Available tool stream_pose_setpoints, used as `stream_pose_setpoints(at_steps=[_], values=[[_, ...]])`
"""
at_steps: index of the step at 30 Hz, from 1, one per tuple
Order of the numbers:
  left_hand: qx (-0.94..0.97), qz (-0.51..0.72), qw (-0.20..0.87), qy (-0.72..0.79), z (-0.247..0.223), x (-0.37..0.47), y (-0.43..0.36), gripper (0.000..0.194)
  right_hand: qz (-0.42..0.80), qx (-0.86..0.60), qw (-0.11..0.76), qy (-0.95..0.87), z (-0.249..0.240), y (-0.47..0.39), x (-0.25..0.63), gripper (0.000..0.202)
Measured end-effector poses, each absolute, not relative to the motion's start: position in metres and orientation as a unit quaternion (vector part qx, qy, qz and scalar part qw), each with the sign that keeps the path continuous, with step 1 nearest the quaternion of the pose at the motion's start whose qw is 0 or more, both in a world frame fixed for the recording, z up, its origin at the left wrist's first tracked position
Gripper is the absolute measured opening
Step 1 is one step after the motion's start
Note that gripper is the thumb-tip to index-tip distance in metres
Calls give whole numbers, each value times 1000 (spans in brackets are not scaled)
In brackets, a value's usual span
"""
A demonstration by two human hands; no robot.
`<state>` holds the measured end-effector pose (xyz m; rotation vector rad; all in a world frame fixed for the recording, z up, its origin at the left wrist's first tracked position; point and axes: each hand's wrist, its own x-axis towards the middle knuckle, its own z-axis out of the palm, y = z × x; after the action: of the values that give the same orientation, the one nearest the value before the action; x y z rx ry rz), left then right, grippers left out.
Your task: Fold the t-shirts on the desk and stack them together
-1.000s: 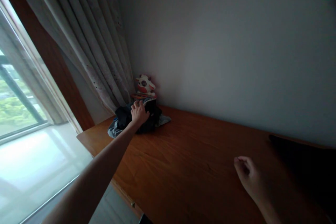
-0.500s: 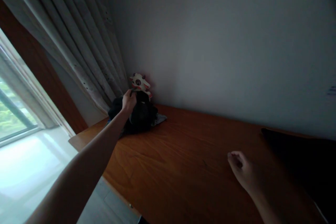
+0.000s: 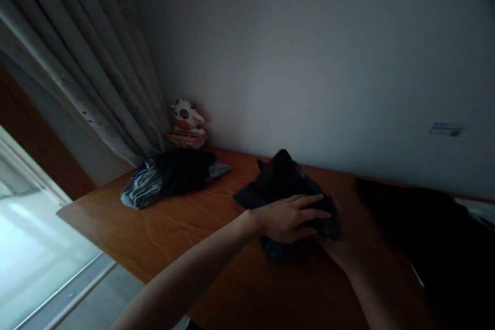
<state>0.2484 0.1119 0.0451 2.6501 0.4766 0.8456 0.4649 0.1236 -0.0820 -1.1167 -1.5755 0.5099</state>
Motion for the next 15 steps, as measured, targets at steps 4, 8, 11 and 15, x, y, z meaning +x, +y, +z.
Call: stream_pose_setpoints(at_steps=[4,8,11,15], values=[[912,301,106,257,-9,241,107,59,267,-563,476,-621,-73,121,468,50],[877,337,27,341,-29,204,118,62,293,-639,498,-508,-68,126,470,56],[830,381,16,406,-33,184,129,65,320,-637,553,-432,-69,133,476,68],[795,357,58,487,-40,182,134,65,290,-624,512,-514,-71,135,476,72]])
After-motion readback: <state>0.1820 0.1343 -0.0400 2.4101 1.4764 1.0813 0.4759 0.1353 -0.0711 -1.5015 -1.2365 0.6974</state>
